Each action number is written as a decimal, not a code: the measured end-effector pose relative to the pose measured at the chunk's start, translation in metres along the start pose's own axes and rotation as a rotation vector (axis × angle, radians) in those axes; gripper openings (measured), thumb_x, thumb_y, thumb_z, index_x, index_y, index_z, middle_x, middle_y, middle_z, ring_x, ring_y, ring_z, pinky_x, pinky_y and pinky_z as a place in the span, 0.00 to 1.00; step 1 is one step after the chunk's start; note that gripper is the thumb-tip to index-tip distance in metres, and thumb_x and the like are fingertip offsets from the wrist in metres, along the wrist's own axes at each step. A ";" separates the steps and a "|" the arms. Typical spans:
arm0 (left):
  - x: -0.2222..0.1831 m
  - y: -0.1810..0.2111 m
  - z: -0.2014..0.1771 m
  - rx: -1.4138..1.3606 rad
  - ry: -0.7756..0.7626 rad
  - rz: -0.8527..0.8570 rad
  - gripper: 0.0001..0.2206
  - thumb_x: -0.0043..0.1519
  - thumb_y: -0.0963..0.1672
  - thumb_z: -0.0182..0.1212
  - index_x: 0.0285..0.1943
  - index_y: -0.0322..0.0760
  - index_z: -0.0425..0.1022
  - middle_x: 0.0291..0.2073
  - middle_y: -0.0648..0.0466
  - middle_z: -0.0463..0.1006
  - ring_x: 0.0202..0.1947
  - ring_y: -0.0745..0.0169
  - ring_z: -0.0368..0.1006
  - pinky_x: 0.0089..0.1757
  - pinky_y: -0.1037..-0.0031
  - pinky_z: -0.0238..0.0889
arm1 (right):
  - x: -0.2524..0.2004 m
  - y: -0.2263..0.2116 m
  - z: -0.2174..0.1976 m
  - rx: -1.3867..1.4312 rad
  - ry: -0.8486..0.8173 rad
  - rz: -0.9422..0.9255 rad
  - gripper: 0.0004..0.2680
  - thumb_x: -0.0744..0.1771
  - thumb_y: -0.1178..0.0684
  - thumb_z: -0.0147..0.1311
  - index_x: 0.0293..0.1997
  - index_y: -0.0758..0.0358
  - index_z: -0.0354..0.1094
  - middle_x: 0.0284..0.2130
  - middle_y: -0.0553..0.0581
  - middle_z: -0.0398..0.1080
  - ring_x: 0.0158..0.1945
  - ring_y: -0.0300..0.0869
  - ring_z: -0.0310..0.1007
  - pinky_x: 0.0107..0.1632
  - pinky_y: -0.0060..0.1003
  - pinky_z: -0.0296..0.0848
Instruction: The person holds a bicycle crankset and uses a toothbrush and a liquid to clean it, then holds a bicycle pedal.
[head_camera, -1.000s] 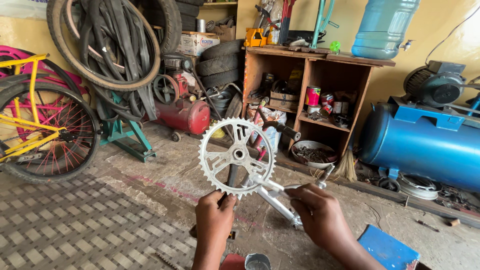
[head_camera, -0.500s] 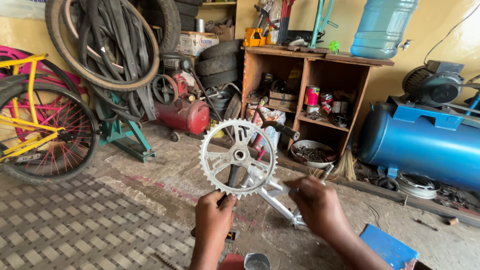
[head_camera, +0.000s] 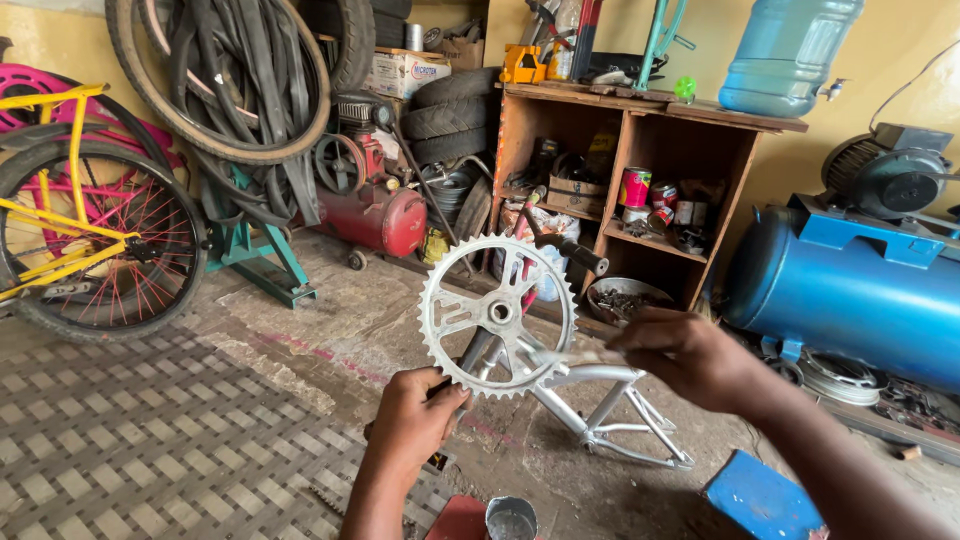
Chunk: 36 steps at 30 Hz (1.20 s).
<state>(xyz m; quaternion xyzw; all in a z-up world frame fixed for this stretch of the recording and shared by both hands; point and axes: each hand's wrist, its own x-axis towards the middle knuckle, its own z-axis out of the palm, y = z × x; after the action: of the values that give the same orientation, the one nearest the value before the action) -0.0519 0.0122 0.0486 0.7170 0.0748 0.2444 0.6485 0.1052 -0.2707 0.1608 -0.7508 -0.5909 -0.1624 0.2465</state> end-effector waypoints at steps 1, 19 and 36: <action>0.000 0.000 -0.001 0.008 0.014 -0.023 0.09 0.62 0.41 0.63 0.31 0.27 0.80 0.13 0.57 0.70 0.13 0.72 0.60 0.19 0.74 0.50 | -0.003 0.002 -0.009 0.029 -0.034 0.022 0.06 0.63 0.60 0.60 0.41 0.60 0.80 0.40 0.54 0.81 0.42 0.42 0.83 0.45 0.36 0.80; -0.005 0.010 0.012 -0.008 0.147 -0.082 0.09 0.61 0.41 0.64 0.31 0.27 0.80 0.12 0.55 0.69 0.13 0.71 0.58 0.19 0.72 0.47 | -0.028 -0.011 0.038 0.085 0.128 0.310 0.07 0.65 0.57 0.59 0.44 0.58 0.80 0.37 0.54 0.81 0.35 0.39 0.81 0.38 0.34 0.81; 0.018 -0.064 -0.013 -0.036 0.112 -0.271 0.04 0.58 0.38 0.63 0.34 0.25 0.80 0.19 0.50 0.77 0.15 0.65 0.68 0.20 0.72 0.58 | -0.054 0.014 0.084 0.568 0.435 0.828 0.13 0.67 0.56 0.56 0.57 0.65 0.72 0.32 0.57 0.76 0.32 0.39 0.69 0.35 0.35 0.70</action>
<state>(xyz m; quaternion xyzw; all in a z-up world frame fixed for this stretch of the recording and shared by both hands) -0.0289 0.0409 -0.0079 0.6740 0.2026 0.1953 0.6830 0.1010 -0.2695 0.0596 -0.7736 -0.2018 -0.0375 0.5995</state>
